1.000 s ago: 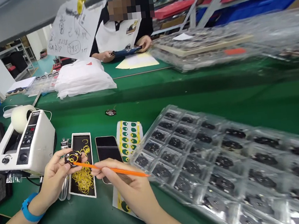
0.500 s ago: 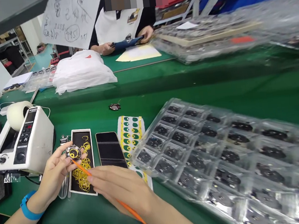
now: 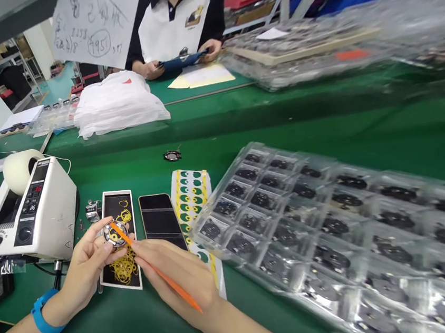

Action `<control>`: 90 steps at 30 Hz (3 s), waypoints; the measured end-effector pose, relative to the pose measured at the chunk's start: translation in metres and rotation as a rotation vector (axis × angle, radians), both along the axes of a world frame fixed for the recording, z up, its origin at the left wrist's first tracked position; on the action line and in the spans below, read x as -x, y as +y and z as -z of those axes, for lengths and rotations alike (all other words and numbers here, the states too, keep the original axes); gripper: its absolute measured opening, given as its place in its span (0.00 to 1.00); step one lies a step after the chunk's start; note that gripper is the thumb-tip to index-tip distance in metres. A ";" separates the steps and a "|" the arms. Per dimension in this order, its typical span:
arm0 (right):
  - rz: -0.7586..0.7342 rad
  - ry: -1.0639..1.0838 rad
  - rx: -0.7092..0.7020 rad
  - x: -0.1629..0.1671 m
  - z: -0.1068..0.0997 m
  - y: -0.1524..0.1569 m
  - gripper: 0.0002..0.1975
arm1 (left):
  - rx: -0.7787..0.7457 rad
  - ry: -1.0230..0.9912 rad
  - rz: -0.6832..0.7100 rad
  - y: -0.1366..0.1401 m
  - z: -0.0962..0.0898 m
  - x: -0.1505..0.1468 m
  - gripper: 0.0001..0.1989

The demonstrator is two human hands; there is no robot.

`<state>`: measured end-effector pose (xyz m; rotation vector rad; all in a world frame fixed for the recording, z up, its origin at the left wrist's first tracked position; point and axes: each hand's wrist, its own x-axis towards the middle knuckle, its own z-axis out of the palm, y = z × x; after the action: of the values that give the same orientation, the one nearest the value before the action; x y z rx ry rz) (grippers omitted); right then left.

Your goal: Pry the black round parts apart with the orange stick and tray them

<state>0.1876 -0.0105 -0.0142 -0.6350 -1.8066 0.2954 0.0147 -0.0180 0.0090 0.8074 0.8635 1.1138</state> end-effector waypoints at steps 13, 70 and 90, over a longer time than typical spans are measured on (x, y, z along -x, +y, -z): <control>-0.033 -0.382 -0.341 -0.010 0.015 0.005 0.20 | 0.058 -0.004 -0.052 0.005 -0.005 0.004 0.21; -0.075 -0.246 0.686 0.007 0.002 0.002 0.07 | -0.313 0.441 -0.195 0.002 0.002 0.004 0.16; 0.842 -0.626 0.576 -0.124 -0.036 0.060 0.10 | -0.232 0.352 -0.277 0.007 -0.004 0.010 0.20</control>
<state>0.3114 0.0491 0.0219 -1.9889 -1.8292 0.0223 0.0046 -0.0110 0.0129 1.1226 1.1805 1.3544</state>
